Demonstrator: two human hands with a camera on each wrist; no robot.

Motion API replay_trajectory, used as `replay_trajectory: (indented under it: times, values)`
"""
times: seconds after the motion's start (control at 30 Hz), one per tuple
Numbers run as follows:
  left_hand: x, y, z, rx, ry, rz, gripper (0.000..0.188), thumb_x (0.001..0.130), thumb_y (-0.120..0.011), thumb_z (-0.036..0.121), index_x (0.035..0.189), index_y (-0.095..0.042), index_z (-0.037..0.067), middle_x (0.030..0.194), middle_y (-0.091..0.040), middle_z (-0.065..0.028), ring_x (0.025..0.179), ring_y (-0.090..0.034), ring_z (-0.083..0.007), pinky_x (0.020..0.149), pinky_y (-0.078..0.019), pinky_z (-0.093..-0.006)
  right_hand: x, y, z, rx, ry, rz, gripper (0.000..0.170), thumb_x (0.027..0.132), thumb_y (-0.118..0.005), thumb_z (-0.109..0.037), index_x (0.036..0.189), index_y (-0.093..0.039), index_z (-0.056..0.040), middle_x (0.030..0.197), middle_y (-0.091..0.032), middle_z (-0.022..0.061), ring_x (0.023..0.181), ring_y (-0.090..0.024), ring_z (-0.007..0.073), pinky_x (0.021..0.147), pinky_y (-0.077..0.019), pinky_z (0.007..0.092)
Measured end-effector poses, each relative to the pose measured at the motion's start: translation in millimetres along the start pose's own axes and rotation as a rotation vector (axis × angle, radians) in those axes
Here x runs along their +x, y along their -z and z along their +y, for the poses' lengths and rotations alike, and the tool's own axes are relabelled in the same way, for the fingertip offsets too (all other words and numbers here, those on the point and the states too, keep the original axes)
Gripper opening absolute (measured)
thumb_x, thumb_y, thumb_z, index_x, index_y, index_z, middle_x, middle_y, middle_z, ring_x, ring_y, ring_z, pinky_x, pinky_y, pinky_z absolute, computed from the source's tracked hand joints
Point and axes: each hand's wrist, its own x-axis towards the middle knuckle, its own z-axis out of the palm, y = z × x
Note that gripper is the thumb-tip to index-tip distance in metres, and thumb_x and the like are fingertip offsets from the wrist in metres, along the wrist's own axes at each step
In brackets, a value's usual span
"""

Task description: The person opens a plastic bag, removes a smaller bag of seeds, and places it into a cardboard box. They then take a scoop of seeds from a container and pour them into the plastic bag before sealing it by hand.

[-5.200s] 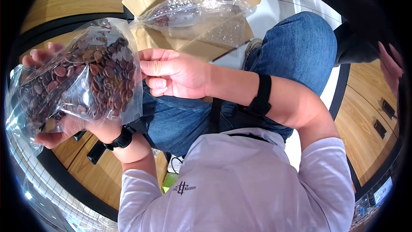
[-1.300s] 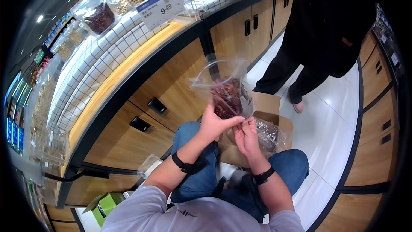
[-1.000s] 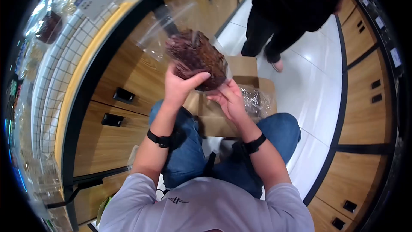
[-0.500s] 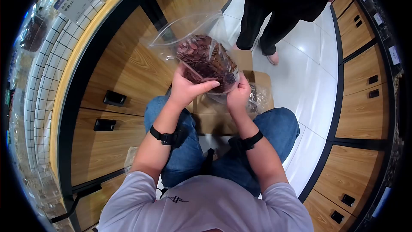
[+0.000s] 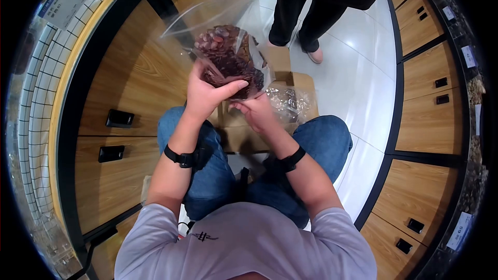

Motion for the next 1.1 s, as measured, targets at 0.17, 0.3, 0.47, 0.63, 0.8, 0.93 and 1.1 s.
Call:
replay_trajectory:
  times: [0.17, 0.3, 0.47, 0.63, 0.8, 0.93, 1.1]
  values:
    - [-0.2, 0.1, 7.2, 0.105, -0.055, 0.034, 0.062, 0.064, -0.092, 0.012, 0.113, -0.057, -0.003, 0.106, -0.067, -0.0103, 0.096, -0.064, -0.0158, 0.087, -0.0522, -0.0311, -11.2, -21.1, 6.8, -0.234, 0.130, -0.068, 0.030, 0.085, -0.066, 0.001, 0.115, -0.062, -0.0003, 0.101, -0.067, 0.0062, 0.091, -0.063, 0.0148, 0.083, -0.0508, 0.0303]
    - [-4.2, 5.4, 7.9, 0.129, -0.067, 0.045, 0.051, 0.063, -0.093, 0.012, 0.098, -0.057, 0.000, 0.096, -0.068, -0.0082, 0.086, -0.064, -0.0132, 0.077, -0.0526, -0.0281, -14.7, -26.3, 3.4, -0.565, 0.267, -0.060, 0.027, 0.083, -0.071, 0.000, 0.110, -0.068, 0.0009, 0.105, -0.071, 0.0065, 0.098, -0.063, 0.0129, 0.088, -0.0495, 0.0301]
    - [-17.6, 18.7, 26.6, 0.015, -0.002, 0.009, 0.051, 0.069, -0.086, 0.001, 0.113, -0.060, -0.004, 0.104, -0.069, -0.0115, 0.092, -0.068, -0.0186, 0.083, -0.0538, -0.0295, -20.9, -33.8, 8.3, -0.556, 0.328, -0.123, 0.026, 0.081, -0.078, -0.011, 0.104, -0.071, 0.0007, 0.100, -0.074, 0.0061, 0.093, -0.066, 0.0143, 0.088, -0.0507, 0.0312]
    - [-34.1, 64.2, 27.3, 0.039, -0.025, 0.036, 0.050, 0.070, -0.082, -0.001, 0.115, -0.061, -0.003, 0.108, -0.068, -0.0111, 0.096, -0.066, -0.0204, 0.090, -0.0515, -0.0333, -34.4, -37.4, 11.2, -0.759, 0.215, -0.235, 0.023, 0.083, -0.075, -0.019, 0.098, -0.074, -0.0024, 0.089, -0.074, 0.0070, 0.077, -0.066, 0.0123, 0.075, -0.0520, 0.0280]
    - [-56.1, 112.3, 30.7, 0.144, -0.024, 0.068, 0.060, 0.078, -0.077, 0.004, 0.131, -0.050, -0.002, 0.122, -0.060, -0.0148, 0.110, -0.061, -0.0269, 0.098, -0.0488, -0.0423, -27.5, -30.5, 24.9, -0.453, 0.152, -0.097, 0.019, 0.085, -0.073, -0.010, 0.101, -0.069, -0.0004, 0.092, -0.072, 0.0053, 0.084, -0.065, 0.0086, 0.078, -0.0524, 0.0249]
    - [-72.2, 108.4, 34.5, 0.090, 0.021, 0.072, 0.066, 0.080, -0.076, 0.007, 0.137, -0.043, 0.000, 0.130, -0.055, -0.0149, 0.117, -0.057, -0.0297, 0.101, -0.0489, -0.0466, -34.5, -28.9, 15.2, -0.414, 0.173, -0.002, 0.025, 0.084, -0.073, -0.007, 0.107, -0.066, -0.0005, 0.096, -0.070, 0.0072, 0.085, -0.065, 0.0094, 0.077, -0.0531, 0.0243]
    - [-85.5, 88.1, 31.2, 0.015, 0.059, 0.119, 0.074, 0.076, -0.077, 0.007, 0.140, -0.039, -0.002, 0.131, -0.055, -0.0177, 0.118, -0.057, -0.0324, 0.106, -0.0441, -0.0469, -35.6, -26.4, 10.0, -0.564, 0.339, -0.029, 0.015, 0.083, -0.074, -0.010, 0.095, -0.069, -0.0027, 0.082, -0.069, 0.0042, 0.077, -0.065, 0.0096, 0.069, -0.0521, 0.0250]
